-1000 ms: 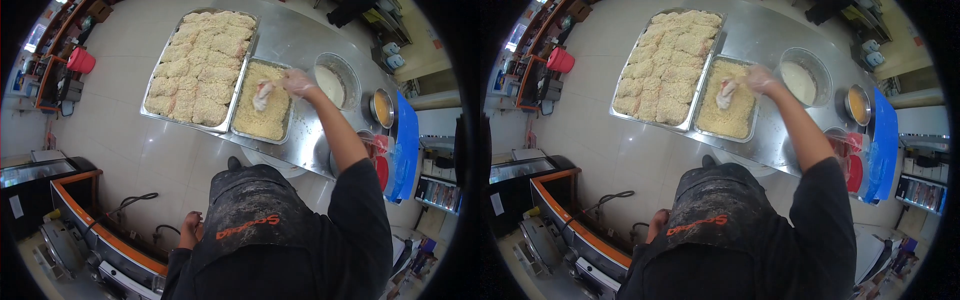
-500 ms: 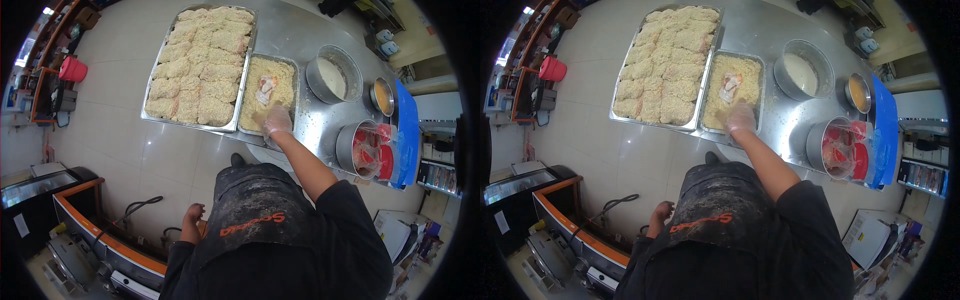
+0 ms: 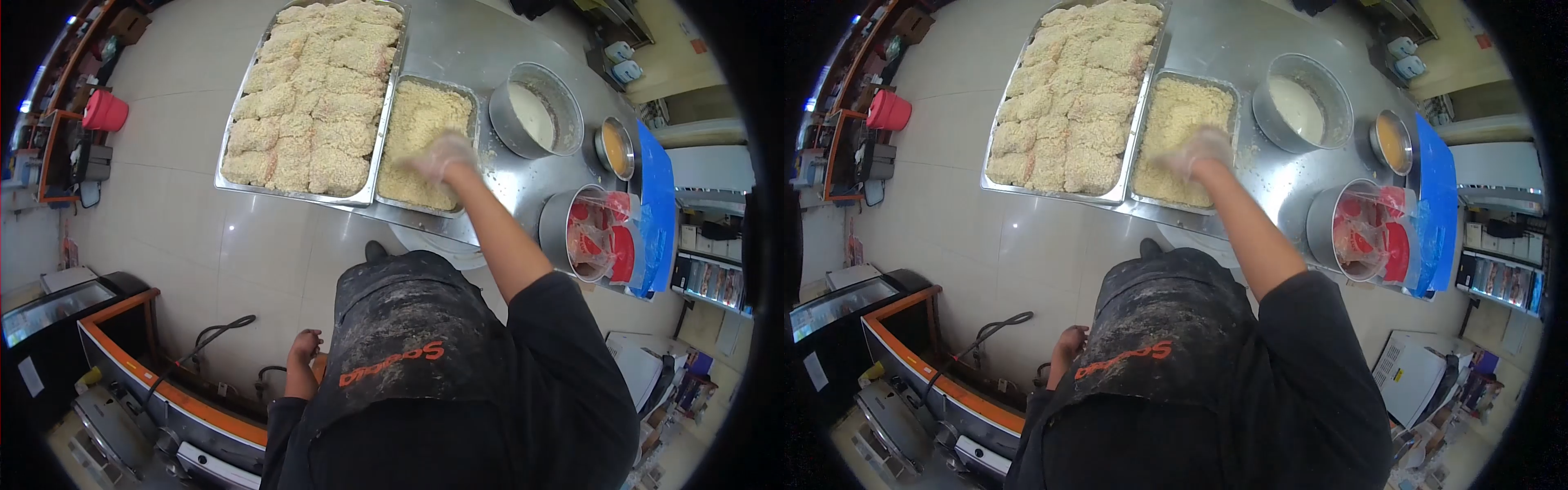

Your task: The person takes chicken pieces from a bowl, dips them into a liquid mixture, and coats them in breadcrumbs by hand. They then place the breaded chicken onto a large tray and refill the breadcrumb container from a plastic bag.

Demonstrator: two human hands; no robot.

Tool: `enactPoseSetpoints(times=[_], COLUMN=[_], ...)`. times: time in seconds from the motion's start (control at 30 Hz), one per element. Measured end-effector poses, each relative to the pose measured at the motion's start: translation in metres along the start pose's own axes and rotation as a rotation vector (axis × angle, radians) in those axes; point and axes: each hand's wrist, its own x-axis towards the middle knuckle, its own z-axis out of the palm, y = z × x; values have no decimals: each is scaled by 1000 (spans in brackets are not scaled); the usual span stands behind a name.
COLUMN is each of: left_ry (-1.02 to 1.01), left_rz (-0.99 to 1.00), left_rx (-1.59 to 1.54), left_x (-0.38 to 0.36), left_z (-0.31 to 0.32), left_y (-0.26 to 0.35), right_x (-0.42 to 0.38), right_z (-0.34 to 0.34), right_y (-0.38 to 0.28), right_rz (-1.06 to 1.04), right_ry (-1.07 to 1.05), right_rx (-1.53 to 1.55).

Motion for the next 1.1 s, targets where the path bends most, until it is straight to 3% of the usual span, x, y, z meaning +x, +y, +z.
enactPoseSetpoints(times=[0.03, 0.1, 0.27, 0.37, 0.43, 0.5, 0.6, 0.7, 0.8, 0.87, 0.93, 1.03, 1.1], left_ry=[-7, -101, -64, -77, -53, 19, 70, 96, 47, -24, -51, -42, -52], left_rz=[-6, 60, 111, 103, 54, 32, 25, 19, 0, 18, 79, -38, -16], left_rx=[-20, 230, 467, 407, 276, 144, 79, 60, 42, 59, 333, 130, 102], left_x=[8, 25, -28, -9, -7, -10, -12, -22, -6, 21, 7, 2, 2], left_z=[0, -3, 14, 9, 9, 10, 6, 4, 3, 0, 4, 11, 13], left_y=[-12, -31, -1, -10, -3, 5, 11, 14, -7, -35, -39, -44, -47], right_x=[3, -9, -12, 4, 17, 20, 34, 0, 11, 28, 41, 41, 50], right_z=[43, 66, 75, 73, 57, 21, 21, 68, 60, 62, 76, 26, 52], right_y=[9, 7, 13, 28, 25, 14, 14, 13, 18, 26, 32, 15, 17], right_rz=[-74, -100, 65, 40, -99, -156, -259, -374, -350, -418, -538, -408, -478], right_ry=[93, 185, 137, 261, 321, 351, 303, 346, 234, 327, 379, 29, 294], right_rx=[-160, -209, 364, 605, 600, 451, -148, -126, -162, -141, -129, -57, -112])
